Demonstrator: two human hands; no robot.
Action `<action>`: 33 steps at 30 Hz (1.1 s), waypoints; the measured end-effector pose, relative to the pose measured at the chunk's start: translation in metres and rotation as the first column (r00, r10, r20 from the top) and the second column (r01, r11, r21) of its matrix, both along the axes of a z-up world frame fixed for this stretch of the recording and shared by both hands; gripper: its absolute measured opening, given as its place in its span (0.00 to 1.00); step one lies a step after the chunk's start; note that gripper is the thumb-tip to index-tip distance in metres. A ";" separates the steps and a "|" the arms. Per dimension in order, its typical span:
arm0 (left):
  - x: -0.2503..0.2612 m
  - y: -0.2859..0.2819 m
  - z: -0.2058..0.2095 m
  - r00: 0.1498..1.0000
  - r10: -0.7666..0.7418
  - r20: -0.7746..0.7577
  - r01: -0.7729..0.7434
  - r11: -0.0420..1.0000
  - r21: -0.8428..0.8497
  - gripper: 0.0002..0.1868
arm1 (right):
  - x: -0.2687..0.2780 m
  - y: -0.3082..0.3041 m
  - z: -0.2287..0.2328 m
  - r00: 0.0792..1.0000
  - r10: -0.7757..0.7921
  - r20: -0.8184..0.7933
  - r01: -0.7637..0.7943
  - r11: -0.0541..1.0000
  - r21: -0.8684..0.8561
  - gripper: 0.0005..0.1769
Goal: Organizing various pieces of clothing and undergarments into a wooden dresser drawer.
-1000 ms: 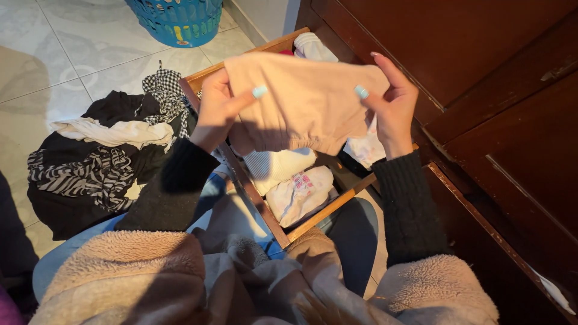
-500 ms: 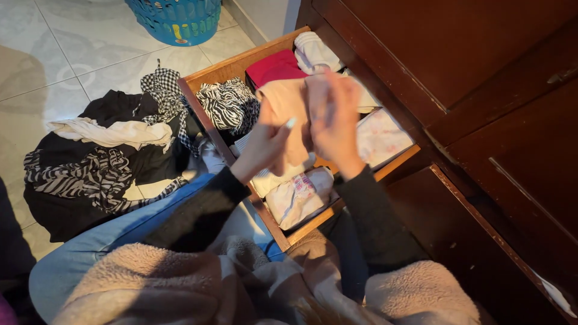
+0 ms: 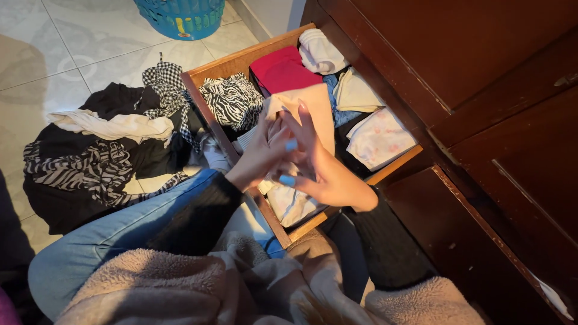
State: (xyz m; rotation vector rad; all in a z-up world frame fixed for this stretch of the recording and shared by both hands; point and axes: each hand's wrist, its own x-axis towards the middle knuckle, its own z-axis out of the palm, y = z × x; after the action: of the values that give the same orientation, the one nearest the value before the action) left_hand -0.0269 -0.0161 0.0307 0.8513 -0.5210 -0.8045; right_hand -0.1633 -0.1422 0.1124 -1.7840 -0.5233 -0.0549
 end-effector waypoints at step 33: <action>-0.043 0.014 -0.028 -0.255 -0.319 0.913 -0.439 0.879 0.185 0.38 | -0.023 -0.063 -0.105 0.871 -0.461 -0.168 0.291 0.761 -0.579 0.61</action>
State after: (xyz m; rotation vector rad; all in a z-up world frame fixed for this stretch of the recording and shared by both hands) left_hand -0.0701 -0.0018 0.0028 2.0444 -1.8586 0.2478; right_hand -0.1865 -0.2049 0.0077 -2.3842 0.0808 0.0940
